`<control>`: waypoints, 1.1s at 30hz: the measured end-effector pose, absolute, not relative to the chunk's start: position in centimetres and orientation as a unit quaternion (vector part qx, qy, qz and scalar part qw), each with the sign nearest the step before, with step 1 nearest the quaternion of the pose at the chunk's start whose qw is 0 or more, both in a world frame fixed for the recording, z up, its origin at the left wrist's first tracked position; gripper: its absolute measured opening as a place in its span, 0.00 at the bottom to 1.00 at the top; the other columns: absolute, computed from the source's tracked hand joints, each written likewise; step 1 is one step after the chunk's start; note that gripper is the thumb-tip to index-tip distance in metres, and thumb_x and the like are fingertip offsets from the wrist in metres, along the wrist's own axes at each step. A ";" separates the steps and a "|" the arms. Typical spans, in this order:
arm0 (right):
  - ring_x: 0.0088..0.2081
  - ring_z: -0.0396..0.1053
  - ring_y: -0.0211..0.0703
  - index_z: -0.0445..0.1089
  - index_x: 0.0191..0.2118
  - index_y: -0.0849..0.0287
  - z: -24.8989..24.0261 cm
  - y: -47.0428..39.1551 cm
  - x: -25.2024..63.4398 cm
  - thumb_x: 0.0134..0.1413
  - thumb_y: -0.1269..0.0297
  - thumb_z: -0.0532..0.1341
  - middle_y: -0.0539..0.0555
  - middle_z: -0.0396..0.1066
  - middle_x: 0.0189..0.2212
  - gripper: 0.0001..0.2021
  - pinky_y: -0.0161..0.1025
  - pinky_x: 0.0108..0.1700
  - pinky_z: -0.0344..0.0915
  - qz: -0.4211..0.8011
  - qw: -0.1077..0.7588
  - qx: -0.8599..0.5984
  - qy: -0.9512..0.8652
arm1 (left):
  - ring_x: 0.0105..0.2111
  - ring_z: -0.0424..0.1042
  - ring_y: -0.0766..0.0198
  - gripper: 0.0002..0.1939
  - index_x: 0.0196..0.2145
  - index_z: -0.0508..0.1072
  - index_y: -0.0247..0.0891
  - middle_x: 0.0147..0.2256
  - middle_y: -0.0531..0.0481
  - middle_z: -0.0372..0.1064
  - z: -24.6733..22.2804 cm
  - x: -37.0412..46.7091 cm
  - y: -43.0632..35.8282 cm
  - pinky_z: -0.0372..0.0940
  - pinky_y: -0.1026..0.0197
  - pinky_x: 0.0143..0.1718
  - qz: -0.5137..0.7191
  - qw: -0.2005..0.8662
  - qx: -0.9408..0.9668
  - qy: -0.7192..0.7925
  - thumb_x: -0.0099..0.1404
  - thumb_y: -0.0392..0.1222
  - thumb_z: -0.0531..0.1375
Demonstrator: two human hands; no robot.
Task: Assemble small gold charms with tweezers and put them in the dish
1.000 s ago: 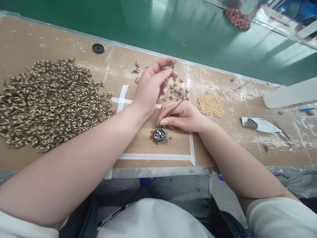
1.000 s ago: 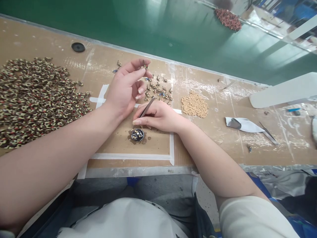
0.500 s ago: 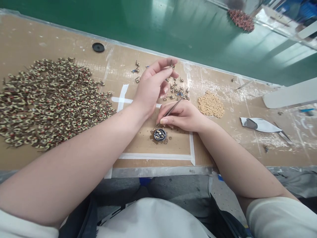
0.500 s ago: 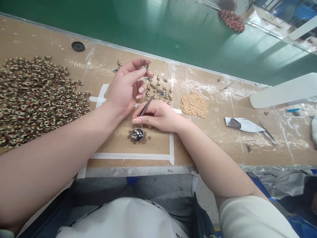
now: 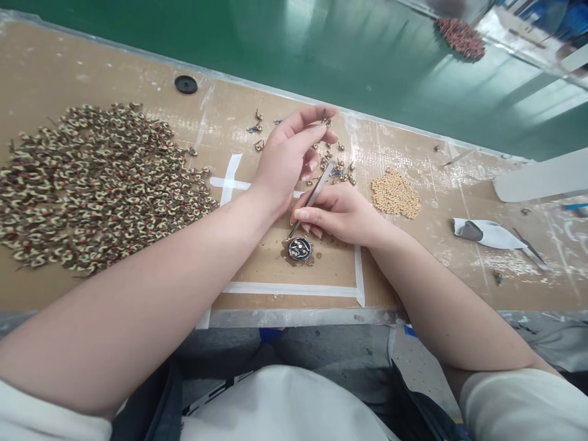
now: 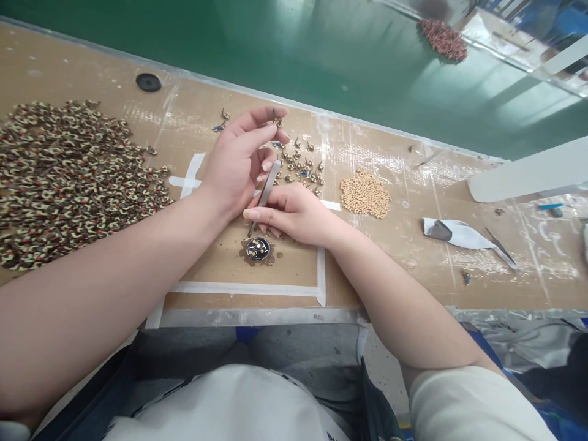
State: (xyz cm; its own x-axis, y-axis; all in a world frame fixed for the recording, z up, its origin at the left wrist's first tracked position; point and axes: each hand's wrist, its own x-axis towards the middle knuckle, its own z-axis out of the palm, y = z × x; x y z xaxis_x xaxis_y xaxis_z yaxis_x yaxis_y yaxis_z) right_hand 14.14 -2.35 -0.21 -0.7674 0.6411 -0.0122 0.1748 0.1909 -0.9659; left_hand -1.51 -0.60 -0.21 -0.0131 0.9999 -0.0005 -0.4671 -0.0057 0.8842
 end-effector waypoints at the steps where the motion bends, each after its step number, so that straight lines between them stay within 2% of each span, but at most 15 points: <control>1: 0.20 0.65 0.33 0.75 0.31 0.62 -0.2 -2.4 14.1 0.63 0.42 0.71 0.47 0.69 0.18 0.25 0.32 0.24 0.60 0.571 0.202 -0.278 -0.746 | 0.23 0.65 0.69 0.08 0.46 0.81 0.42 0.39 0.47 0.77 -0.2 -1.5 -0.6 0.50 0.63 0.18 0.612 0.606 0.359 0.360 0.70 0.38 0.65; 6: 0.20 0.63 0.33 0.76 0.32 0.62 0.1 -2.5 14.0 0.63 0.42 0.71 0.46 0.68 0.18 0.24 0.32 0.24 0.59 0.570 0.200 -0.276 -0.748 | 0.22 0.60 0.71 0.09 0.45 0.80 0.40 0.37 0.50 0.74 -0.2 -1.3 -0.5 0.46 0.64 0.20 0.615 0.611 0.358 0.347 0.72 0.34 0.61; 16: 0.20 0.63 0.33 0.75 0.30 0.62 0.2 -2.5 14.0 0.64 0.41 0.70 0.46 0.68 0.18 0.26 0.34 0.25 0.59 0.557 0.191 -0.286 -0.756 | 0.22 0.59 0.73 0.09 0.45 0.79 0.37 0.35 0.50 0.74 -0.1 -1.4 -0.7 0.50 0.66 0.20 0.620 0.619 0.349 0.332 0.73 0.31 0.59; 21: 0.19 0.62 0.33 0.75 0.29 0.62 0.0 -2.6 14.1 0.63 0.42 0.71 0.45 0.67 0.17 0.25 0.34 0.25 0.58 0.566 0.208 -0.290 -0.743 | 0.22 0.61 0.71 0.08 0.45 0.82 0.40 0.37 0.49 0.75 -0.2 -1.4 -0.5 0.47 0.63 0.21 0.613 0.606 0.359 0.358 0.73 0.34 0.62; 25: 0.20 0.63 0.33 0.77 0.32 0.62 0.0 -2.7 14.1 0.63 0.43 0.72 0.45 0.67 0.18 0.24 0.34 0.25 0.59 0.575 0.218 -0.280 -0.737 | 0.22 0.59 0.71 0.11 0.47 0.84 0.40 0.38 0.49 0.75 -0.2 -1.4 -0.6 0.45 0.63 0.21 0.607 0.607 0.368 0.356 0.74 0.34 0.60; 28: 0.21 0.64 0.33 0.78 0.33 0.62 0.2 -2.8 14.0 0.63 0.43 0.72 0.45 0.68 0.19 0.23 0.34 0.26 0.59 0.578 0.222 -0.261 -0.740 | 0.23 0.57 0.70 0.11 0.47 0.84 0.41 0.38 0.49 0.75 -0.2 -1.4 -0.8 0.46 0.63 0.21 0.611 0.608 0.373 0.345 0.73 0.34 0.61; 33: 0.21 0.64 0.33 0.77 0.32 0.62 0.3 -3.0 13.9 0.64 0.43 0.71 0.46 0.68 0.19 0.24 0.34 0.26 0.59 0.568 0.219 -0.273 -0.745 | 0.23 0.60 0.70 0.10 0.46 0.84 0.41 0.39 0.48 0.76 -0.4 -1.4 -0.7 0.48 0.63 0.22 0.614 0.599 0.374 0.352 0.72 0.34 0.63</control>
State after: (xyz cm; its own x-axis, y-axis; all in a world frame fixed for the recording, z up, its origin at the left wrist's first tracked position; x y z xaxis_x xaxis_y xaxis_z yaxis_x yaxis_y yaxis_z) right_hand 13.92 -2.95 0.32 -0.7546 0.6560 0.0159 0.1587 0.2060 -0.9656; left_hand -1.37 -0.66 -0.41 -0.0016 0.9993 0.0370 -0.4719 -0.0334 0.8810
